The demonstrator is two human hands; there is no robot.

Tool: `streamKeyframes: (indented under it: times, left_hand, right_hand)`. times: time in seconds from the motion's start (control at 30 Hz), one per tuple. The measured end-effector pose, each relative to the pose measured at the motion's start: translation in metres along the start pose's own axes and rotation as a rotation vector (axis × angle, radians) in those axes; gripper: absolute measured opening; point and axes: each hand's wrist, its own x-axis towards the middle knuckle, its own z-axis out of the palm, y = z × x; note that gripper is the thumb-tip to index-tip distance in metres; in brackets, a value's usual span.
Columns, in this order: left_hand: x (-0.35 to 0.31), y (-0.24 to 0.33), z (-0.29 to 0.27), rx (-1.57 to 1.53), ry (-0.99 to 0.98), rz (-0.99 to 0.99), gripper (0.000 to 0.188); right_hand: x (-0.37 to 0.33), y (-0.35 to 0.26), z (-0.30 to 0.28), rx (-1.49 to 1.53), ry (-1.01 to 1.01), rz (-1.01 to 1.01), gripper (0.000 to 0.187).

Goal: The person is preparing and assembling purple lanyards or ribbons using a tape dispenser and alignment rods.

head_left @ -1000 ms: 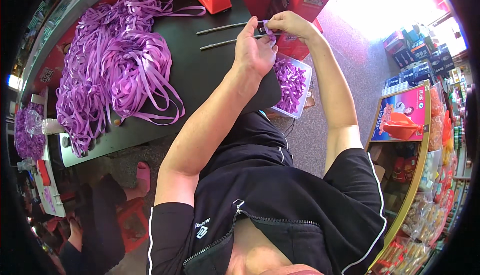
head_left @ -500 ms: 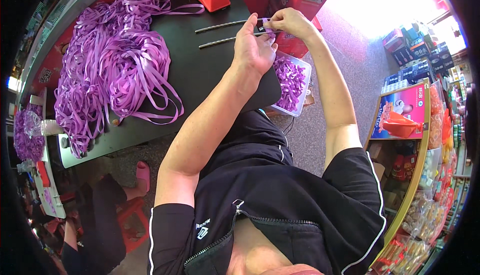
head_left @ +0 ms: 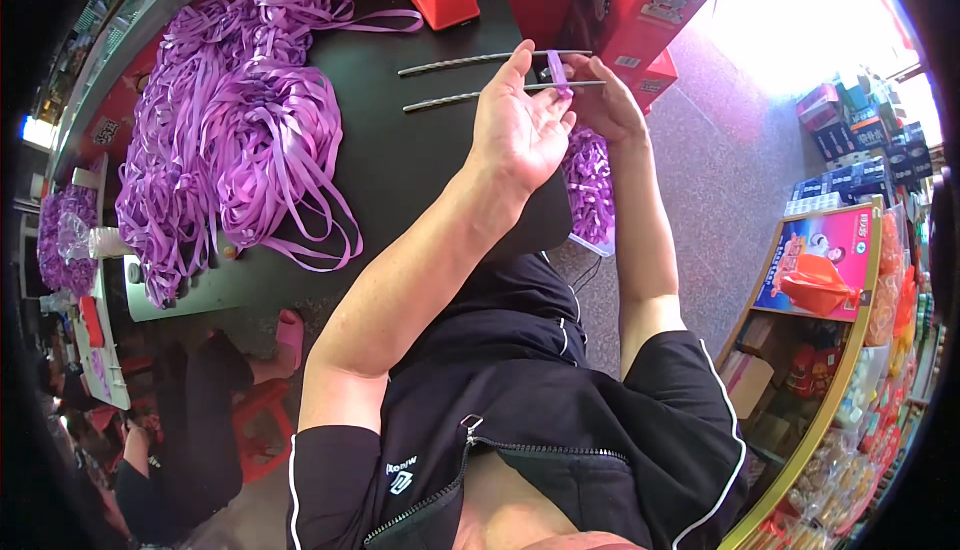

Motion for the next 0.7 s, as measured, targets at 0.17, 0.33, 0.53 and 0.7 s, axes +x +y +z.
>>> streamKeyframes:
  times: [0.17,0.33,0.53,0.7]
  left_hand:
    - [0.0,0.0,-0.002,0.028,-0.018,-0.011,0.043]
    - [0.001,0.0,-0.002,0.05,-0.007,0.004,0.039]
    - [-0.001,0.003,-0.006,0.025,-0.126,-0.04,0.056]
    - [-0.002,0.003,0.001,0.074,-0.016,0.013,0.04]
  right_hand:
    - [0.015,0.031,-0.034,0.094,0.008,0.057,0.035]
    - [0.027,0.036,-0.021,0.078,-0.101,0.044,0.045]
    - [0.028,0.032,-0.017,-0.026,-0.082,-0.029,0.041]
    - [0.026,0.029,-0.023,-0.057,-0.091,0.057,0.031]
